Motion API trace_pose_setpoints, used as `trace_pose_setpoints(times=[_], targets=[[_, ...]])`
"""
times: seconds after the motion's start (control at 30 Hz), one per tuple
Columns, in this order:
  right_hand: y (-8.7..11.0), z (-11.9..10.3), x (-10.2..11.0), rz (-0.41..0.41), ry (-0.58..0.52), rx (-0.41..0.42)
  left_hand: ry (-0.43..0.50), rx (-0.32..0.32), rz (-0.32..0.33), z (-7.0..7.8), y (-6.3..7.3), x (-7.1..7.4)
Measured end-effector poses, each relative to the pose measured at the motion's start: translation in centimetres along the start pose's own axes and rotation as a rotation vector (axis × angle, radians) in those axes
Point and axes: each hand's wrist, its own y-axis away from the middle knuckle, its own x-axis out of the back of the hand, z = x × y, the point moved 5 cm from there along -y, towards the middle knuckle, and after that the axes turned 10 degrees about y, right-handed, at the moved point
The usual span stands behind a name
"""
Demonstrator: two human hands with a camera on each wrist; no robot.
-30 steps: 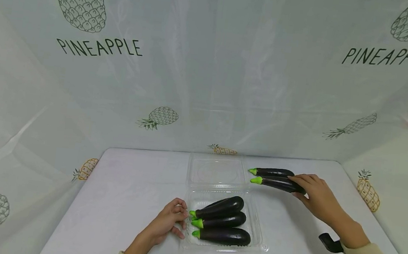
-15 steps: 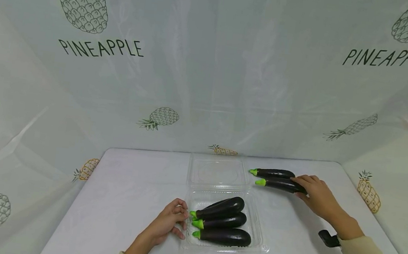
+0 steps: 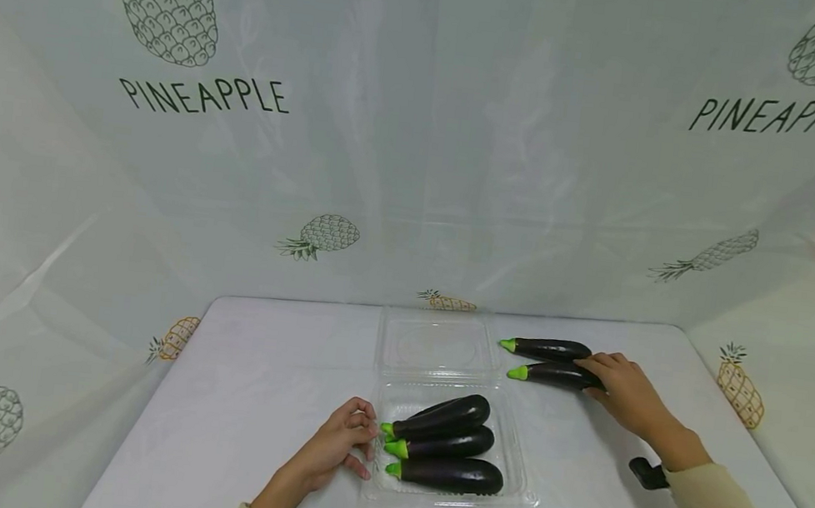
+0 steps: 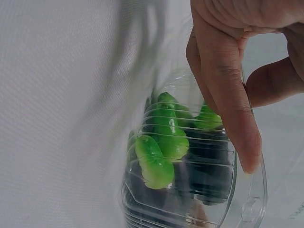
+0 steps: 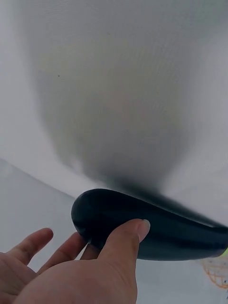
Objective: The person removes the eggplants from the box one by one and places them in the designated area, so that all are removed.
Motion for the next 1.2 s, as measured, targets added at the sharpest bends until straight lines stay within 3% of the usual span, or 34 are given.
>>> trace_pose_setpoints(times=[0.3,0.57,1.0,1.2], targets=[[-0.1,0.3,-0.9,-0.006,0.021,-0.006,0.004,0.001,0.0,0.1,0.0,0.0],[0.2,-0.9,0.2,0.036,0.041,-0.009,0.003,0.006,0.007,0.0,0.0,-0.1],[-0.5,-8.9,5.2,0.202,0.026,0.174,0.0,0.0,0.015,0.1,0.1,0.0],[-1.0,-12.9,6.7,0.215,-0.005,0.259,0.005,0.007,0.012,0.1,0.1,-0.1]])
